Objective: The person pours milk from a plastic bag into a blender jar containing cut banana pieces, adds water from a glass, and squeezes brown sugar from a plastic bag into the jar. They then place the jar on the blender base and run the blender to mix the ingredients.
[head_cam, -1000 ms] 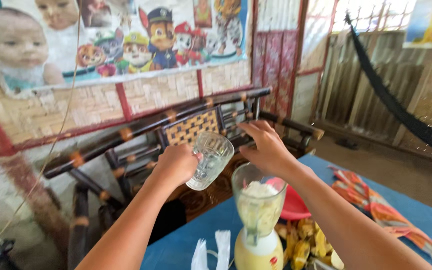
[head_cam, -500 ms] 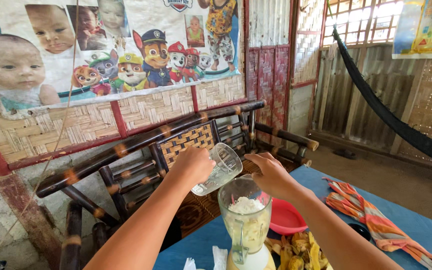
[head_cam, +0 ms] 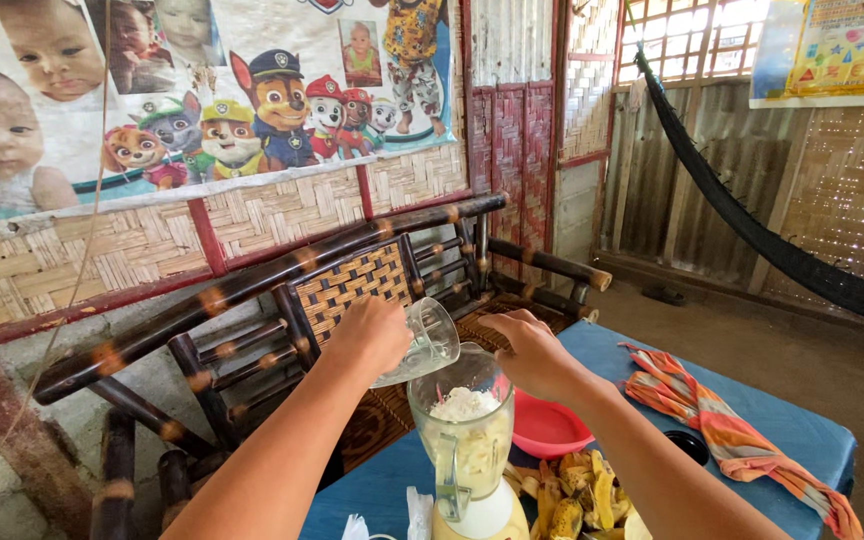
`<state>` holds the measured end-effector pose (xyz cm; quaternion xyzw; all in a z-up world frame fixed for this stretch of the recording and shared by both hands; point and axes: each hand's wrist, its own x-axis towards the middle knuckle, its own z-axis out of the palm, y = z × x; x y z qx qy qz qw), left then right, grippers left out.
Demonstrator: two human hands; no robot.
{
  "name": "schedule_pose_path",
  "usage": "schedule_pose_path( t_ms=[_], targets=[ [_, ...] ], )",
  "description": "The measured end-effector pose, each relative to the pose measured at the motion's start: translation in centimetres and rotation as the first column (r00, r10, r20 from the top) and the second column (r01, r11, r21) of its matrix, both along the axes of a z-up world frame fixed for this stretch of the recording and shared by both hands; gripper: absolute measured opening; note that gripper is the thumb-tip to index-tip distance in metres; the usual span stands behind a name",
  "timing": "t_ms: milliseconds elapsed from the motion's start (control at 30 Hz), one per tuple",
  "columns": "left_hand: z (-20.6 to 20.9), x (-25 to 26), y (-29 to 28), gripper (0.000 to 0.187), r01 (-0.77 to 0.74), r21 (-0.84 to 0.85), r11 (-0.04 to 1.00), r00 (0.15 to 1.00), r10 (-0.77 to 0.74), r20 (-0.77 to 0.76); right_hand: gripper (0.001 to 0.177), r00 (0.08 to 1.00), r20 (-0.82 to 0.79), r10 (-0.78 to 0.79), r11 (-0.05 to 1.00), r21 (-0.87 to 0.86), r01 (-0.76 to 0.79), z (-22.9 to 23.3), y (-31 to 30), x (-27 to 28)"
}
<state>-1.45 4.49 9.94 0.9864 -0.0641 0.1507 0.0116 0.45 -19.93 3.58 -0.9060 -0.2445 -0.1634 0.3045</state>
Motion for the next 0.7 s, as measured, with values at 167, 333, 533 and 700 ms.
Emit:
schedule_pose_path(
  t_ms=[167,333,533,700],
  targets=[
    [0.1,-0.2,-0.6,0.027,-0.01,0.152,0.988,0.997,0.022,-0.078,0.062,1.0,-0.024,0.009,1.0,0.001,-0.009,0.0,0.3,-0.3],
    [-0.2,-0.6,-1.1,0.019,-0.008,0.183,0.983,1.0,0.011,-0.016,0.061,1.0,-0.01,0.02,1.0,0.017,-0.02,-0.4,0.6,-0.4],
    [-0.1,-1.0,-1.3,0.017,-0.003,0.177,0.984,1.0,0.004,-0.009,0.06,0.999,0.021,0.035,0.999,0.018,-0.035,-0.8,0.5,-0.1],
    [0.2,-1.1,-2.0,0.017,-0.004,0.207,0.978,1.0,0.003,0.002,0.06,0.999,0.02,0.035,0.999,0.013,-0.035,-0.9,0.5,-0.2]
  ],
)
